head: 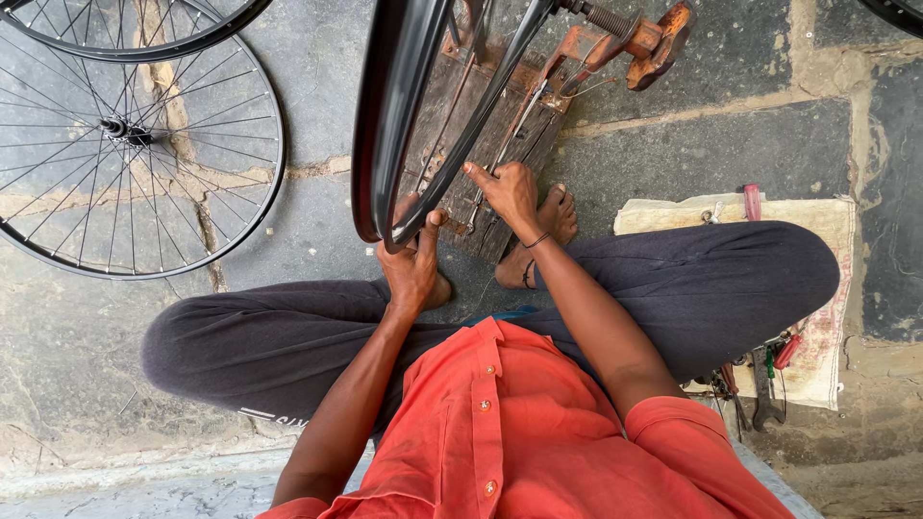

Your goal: The person threads spokes through a bicycle wheel rim, places the wheel on a truing stand, and uses a spoke wrench to tighten the nipples.

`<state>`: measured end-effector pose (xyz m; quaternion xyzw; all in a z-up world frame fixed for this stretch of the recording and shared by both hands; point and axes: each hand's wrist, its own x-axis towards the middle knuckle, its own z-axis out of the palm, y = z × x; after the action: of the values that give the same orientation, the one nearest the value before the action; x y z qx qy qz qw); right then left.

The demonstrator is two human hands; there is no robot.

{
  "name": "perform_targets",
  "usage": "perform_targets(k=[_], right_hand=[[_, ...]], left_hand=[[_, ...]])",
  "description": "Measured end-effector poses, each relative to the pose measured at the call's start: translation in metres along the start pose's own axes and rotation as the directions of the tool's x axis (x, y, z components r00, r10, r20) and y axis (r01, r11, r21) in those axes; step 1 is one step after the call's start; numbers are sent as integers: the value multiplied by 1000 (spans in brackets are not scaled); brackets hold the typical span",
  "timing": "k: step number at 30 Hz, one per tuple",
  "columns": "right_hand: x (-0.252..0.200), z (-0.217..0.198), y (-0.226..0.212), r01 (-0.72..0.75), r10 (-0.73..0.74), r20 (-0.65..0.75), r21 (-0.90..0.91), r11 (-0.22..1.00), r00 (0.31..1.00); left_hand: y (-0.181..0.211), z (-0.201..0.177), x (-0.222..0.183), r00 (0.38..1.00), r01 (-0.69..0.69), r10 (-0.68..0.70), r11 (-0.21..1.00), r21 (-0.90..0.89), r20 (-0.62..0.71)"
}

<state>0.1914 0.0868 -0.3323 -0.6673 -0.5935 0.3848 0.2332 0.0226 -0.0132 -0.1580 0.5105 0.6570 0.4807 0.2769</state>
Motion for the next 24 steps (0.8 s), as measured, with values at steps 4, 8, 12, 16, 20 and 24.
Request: perform_targets(k=[4,8,12,16,20,24], right_hand=[[1,3,4,-2,2,3,-5,1000,1000],[2,5,7,-18,18,16,-9,1000,1000],[2,4,6,12,-12,-4,-16,1000,1000],[-3,4,1,-51,51,20,-17,999,998],[0,5,4,23,-23,-13,-9,1000,1000],[2,4,4,-7,7,20,-14,1000,1000]], left_hand=[[-2,-2,0,999,37,-39,998,50,33],[-5,-3,0,998,-58,57,997,42,12],[6,-8,1,993,107,-110,991,86,37],[59,-39,10,908,-344,382,914,215,-174],[139,-83,32,831,-507,505,860,55,-234],[194,-88,65,777,-600,626,767,226,-62]])
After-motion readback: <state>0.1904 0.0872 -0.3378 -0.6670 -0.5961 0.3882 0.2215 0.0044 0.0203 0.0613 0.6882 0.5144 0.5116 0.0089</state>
